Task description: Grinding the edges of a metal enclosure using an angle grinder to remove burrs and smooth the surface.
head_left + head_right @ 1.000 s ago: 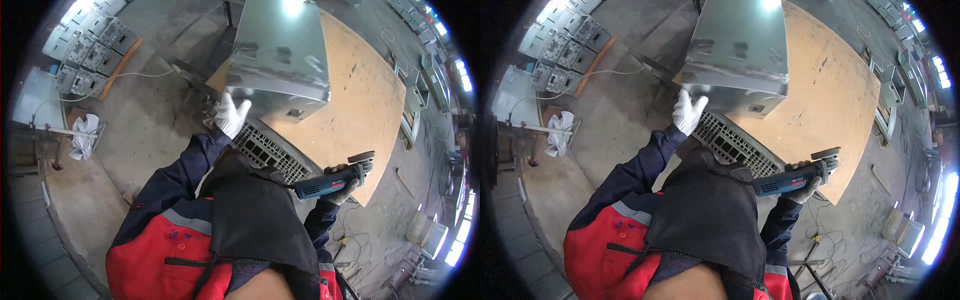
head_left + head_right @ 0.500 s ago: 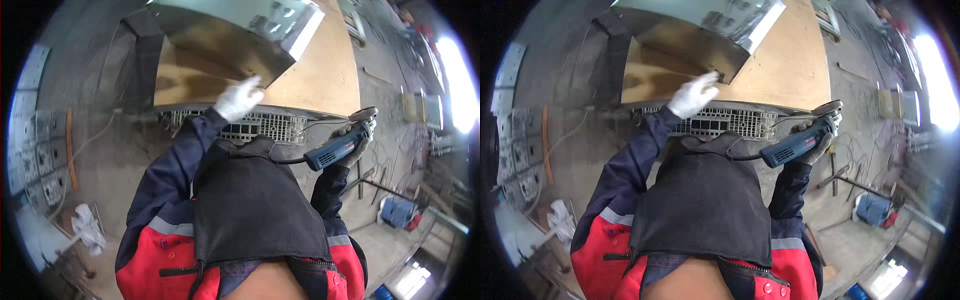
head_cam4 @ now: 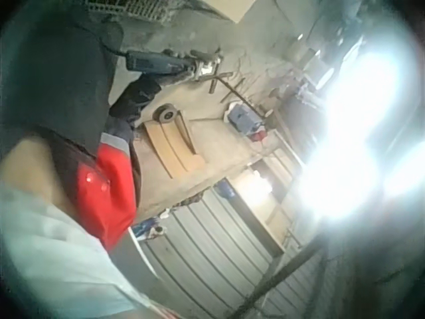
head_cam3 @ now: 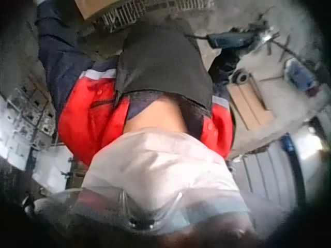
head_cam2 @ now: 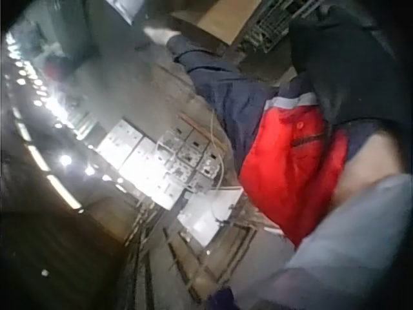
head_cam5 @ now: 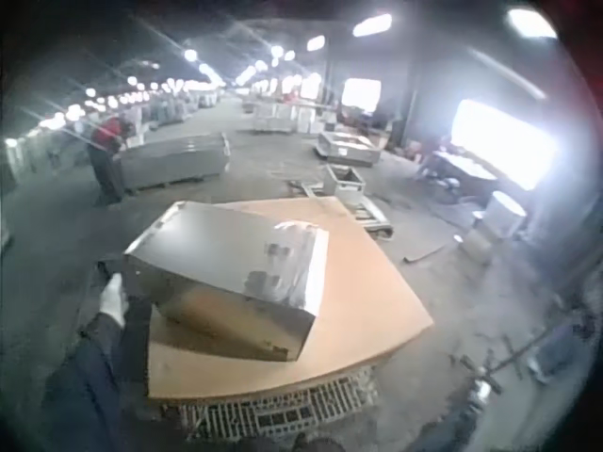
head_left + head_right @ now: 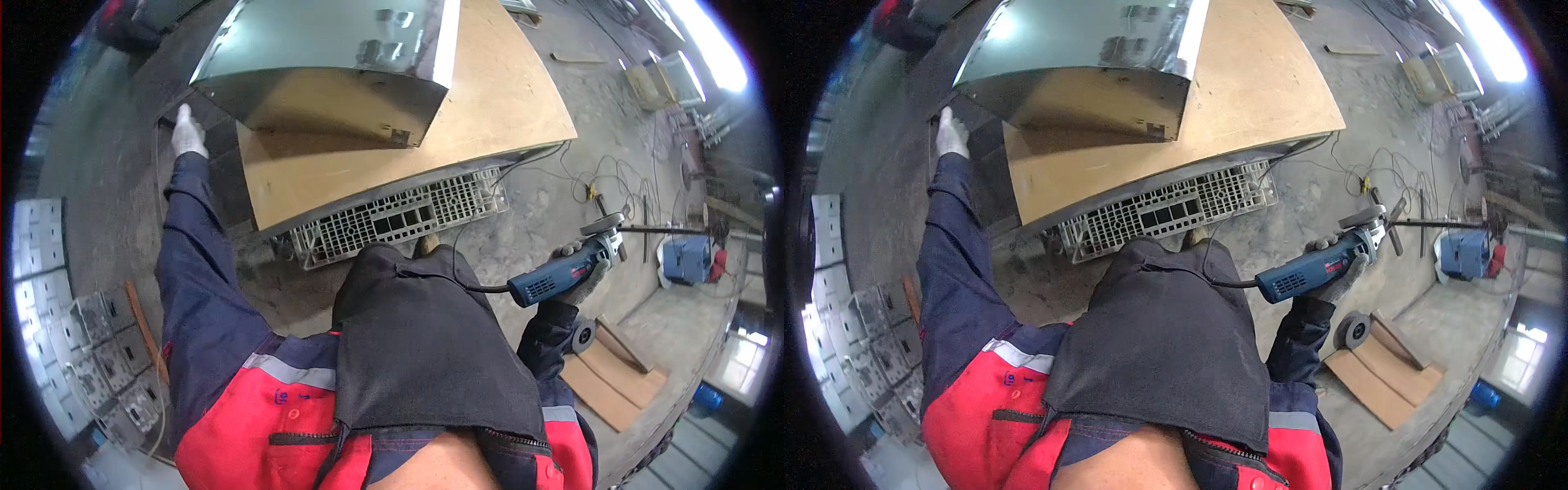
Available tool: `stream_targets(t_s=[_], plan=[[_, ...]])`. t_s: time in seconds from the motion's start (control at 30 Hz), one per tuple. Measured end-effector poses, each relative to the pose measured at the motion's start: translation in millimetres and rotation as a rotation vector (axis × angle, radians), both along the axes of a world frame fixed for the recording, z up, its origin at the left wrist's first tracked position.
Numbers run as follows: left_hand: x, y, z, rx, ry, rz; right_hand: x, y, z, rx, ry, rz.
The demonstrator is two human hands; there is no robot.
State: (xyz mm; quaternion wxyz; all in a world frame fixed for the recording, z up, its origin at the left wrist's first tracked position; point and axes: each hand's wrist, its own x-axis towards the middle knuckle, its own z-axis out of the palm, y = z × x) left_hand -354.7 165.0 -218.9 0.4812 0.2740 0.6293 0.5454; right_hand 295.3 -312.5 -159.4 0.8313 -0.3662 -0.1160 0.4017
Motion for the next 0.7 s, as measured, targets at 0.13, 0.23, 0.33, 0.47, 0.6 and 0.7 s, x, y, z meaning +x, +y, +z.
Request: stream_targets(t_s=[0.13, 0.23, 0.33, 0.47, 0.6, 0.7], plan=[[-20, 36, 9, 0.029, 0.017, -0.035, -3, -16, 1, -0.043, 0.026, -0.049], [-6, 58, 9, 0.002, 0.055, 0.023, -7, -22, 2, -0.073, 0.042, -0.084], [10, 77, 2, 0.088, -0.11, -0.077, -5, -29, -4, -0.085, 0.055, -0.114], [10, 88, -19, 0.154, 0.286, -0.037, -5, -36, -8, -0.12, 0.034, -0.158], [-12, 85, -28, 0.138, 0.298, -0.027, -3, -37, -13, -0.102, 0.049, -0.141], [-27, 78, -29, 0.165, 0.29, -0.03, 5, -36, -18, -0.102, 0.08, -0.138]])
